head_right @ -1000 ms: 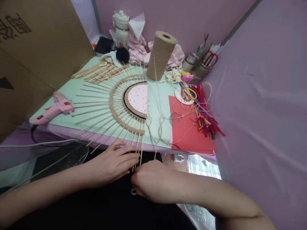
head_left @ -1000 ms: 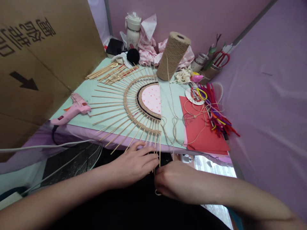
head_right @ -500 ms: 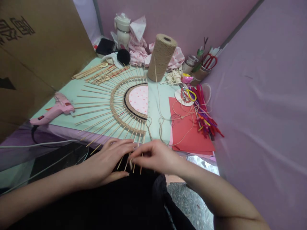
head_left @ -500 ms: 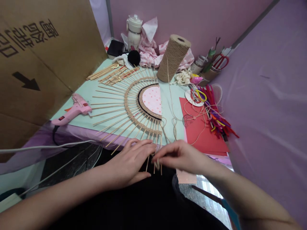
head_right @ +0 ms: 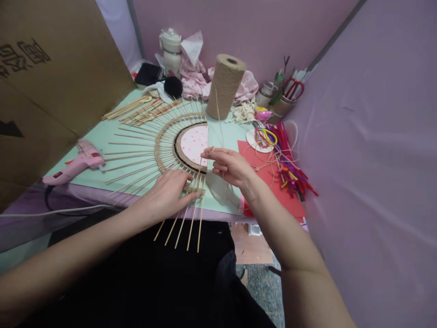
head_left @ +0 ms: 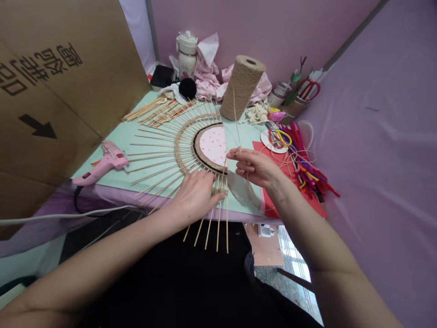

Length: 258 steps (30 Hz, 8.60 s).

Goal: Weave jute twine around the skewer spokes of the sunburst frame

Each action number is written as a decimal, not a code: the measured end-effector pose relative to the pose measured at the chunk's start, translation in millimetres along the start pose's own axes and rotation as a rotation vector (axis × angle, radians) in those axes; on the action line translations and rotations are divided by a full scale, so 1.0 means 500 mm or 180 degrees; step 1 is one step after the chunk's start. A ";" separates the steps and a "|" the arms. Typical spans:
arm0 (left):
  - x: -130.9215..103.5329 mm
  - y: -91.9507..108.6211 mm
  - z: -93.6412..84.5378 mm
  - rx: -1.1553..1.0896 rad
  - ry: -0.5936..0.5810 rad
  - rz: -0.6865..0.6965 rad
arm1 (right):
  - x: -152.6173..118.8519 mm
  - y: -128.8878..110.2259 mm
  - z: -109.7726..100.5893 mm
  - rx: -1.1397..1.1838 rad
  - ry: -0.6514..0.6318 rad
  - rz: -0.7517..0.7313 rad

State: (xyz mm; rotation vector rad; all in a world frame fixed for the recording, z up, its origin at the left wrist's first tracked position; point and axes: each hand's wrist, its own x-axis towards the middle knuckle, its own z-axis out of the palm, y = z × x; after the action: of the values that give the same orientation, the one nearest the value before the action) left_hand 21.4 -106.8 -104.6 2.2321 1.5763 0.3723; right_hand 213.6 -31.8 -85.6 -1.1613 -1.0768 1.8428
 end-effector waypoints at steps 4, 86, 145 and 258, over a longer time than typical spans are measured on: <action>0.025 0.006 0.004 -0.0099 -0.0014 0.0001 | 0.030 -0.008 -0.008 -0.0230 -0.0248 -0.0082; -0.006 -0.033 -0.001 -0.0066 0.0014 0.0510 | -0.083 0.062 0.048 -0.3265 -0.0380 -0.1316; -0.109 -0.048 0.071 0.0476 -0.0004 0.1542 | -0.219 0.115 0.121 -0.6475 -0.0330 -0.0690; 0.077 -0.023 0.069 0.0645 0.0429 0.0716 | -0.071 0.068 0.009 -0.5931 -0.0026 -0.1628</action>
State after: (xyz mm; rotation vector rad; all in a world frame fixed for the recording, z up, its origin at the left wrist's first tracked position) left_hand 39.2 -72.2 -140.7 2.6006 1.4890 0.4516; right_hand 217.8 -77.7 -102.8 -1.3802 -2.8309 0.0011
